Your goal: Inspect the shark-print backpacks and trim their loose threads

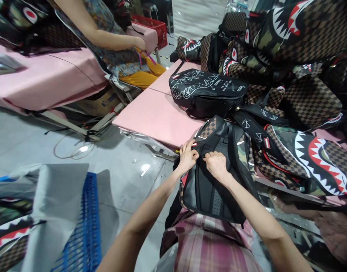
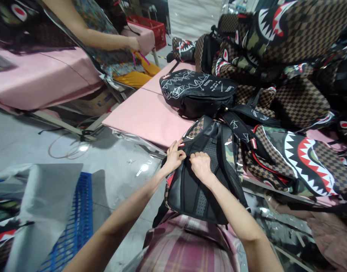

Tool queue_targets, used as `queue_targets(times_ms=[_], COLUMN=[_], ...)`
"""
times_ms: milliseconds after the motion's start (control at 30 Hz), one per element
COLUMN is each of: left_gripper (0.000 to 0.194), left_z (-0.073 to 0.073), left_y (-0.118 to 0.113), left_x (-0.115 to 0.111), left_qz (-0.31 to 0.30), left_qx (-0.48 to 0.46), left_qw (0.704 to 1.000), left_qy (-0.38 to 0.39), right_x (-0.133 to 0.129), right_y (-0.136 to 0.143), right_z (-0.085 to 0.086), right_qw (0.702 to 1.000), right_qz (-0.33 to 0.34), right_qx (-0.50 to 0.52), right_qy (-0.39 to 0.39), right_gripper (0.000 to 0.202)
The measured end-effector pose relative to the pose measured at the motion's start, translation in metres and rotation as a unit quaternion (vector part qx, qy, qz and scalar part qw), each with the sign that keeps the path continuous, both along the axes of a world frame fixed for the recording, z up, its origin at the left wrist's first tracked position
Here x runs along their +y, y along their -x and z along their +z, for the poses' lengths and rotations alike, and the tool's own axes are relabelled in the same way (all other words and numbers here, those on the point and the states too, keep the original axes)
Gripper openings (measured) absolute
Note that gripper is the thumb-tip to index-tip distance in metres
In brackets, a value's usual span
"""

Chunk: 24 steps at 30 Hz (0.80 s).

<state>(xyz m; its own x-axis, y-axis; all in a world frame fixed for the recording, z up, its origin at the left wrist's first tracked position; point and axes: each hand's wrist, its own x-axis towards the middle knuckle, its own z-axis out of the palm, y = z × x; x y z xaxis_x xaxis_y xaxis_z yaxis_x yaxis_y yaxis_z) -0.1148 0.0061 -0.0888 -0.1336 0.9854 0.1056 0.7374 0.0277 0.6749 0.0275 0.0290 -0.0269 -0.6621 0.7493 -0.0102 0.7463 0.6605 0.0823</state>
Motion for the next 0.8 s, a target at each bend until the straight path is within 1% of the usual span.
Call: queue_targets(times_ms=[67,100,167,233,267,300,333,367,400,433,467,500,533,567,600,633,667,700,733,767,800], left_gripper=[0.014,0.013,0.015,0.028,0.035,0.038,0.036,0.031,0.032,0.043,0.053,0.057,0.052,0.043,0.035,0.033,0.035,0.038,0.041,0.043,0.044], left_z=[0.004,0.007,0.019,0.031,0.036,0.038,0.038,0.034,0.027,0.017,0.006,-0.005,-0.015,-0.023,-0.027,-0.027,-0.024,-0.016,-0.006,0.006,0.018], left_y=[0.003,0.008,0.029,0.058,0.073,0.086,0.094,0.097,0.095,0.089,0.080,0.070,0.061,0.054,0.050,0.049,0.051,0.055,0.058,0.061,0.063], left_x=[0.001,0.001,-0.001,-0.007,-0.012,-0.017,-0.024,-0.032,-0.039,-0.047,-0.054,-0.059,-0.064,-0.066,-0.066,-0.065,-0.062,-0.058,-0.054,-0.050,-0.047], left_qz=[0.002,-0.003,-0.044,-0.088,-0.088,-0.062,-0.019,0.028,0.064,0.086,0.099,0.106,0.112,0.122,0.134,0.146,0.153,0.153,0.142,0.122,0.096], left_qx=[-0.016,-0.033,-0.104,-0.199,-0.232,-0.241,-0.235,-0.221,-0.216,-0.240,-0.288,-0.345,-0.399,-0.441,-0.467,-0.480,-0.484,-0.501,-0.532,-0.575,-0.624], left_qw=[1.000,0.999,0.993,0.975,0.967,0.967,0.971,0.975,0.974,0.966,0.951,0.929,0.903,0.878,0.860,0.850,0.846,0.836,0.819,0.793,0.761], left_qy=[0.004,0.007,0.028,0.053,0.058,0.053,0.041,0.027,0.020,0.028,0.049,0.079,0.111,0.138,0.155,0.163,0.162,0.162,0.161,0.157,0.152], right_x=[0.001,0.001,0.001,0.001,-0.001,-0.002,-0.005,-0.008,-0.013,-0.018,-0.023,-0.028,-0.033,-0.038,-0.042,-0.045,-0.047,-0.049,-0.051,-0.053,-0.054], right_y=[-0.001,-0.004,-0.016,-0.035,-0.048,-0.060,-0.073,-0.085,-0.095,-0.104,-0.111,-0.116,-0.120,-0.123,-0.127,-0.130,-0.133,-0.136,-0.140,-0.144,-0.147], right_z=[0.001,0.001,0.003,0.002,0.000,-0.003,-0.007,-0.012,-0.018,-0.023,-0.029,-0.033,-0.037,-0.040,-0.041,-0.042,-0.042,-0.042,-0.042,-0.041,-0.042], right_qw=[1.000,0.999,0.995,0.981,0.967,0.949,0.925,0.897,0.866,0.836,0.810,0.791,0.780,0.773,0.769,0.763,0.756,0.748,0.740,0.733,0.727], right_qz=[-0.008,-0.019,-0.055,-0.107,-0.136,-0.164,-0.188,-0.208,-0.222,-0.232,-0.242,-0.253,-0.264,-0.275,-0.285,-0.291,-0.293,-0.293,-0.291,-0.290,-0.289], right_qx=[0.011,0.023,0.071,0.146,0.190,0.237,0.287,0.337,0.386,0.430,0.464,0.485,0.497,0.503,0.507,0.511,0.518,0.526,0.534,0.541,0.546], right_qy=[0.011,0.019,0.039,0.074,0.100,0.131,0.165,0.198,0.228,0.251,0.265,0.273,0.274,0.271,0.267,0.267,0.271,0.278,0.286,0.294,0.300], right_gripper=[0.021,0.020,0.019,0.019,0.020,0.021,0.023,0.026,0.028,0.032,0.036,0.039,0.041,0.041,0.041,0.041,0.041,0.041,0.041,0.042,0.042])
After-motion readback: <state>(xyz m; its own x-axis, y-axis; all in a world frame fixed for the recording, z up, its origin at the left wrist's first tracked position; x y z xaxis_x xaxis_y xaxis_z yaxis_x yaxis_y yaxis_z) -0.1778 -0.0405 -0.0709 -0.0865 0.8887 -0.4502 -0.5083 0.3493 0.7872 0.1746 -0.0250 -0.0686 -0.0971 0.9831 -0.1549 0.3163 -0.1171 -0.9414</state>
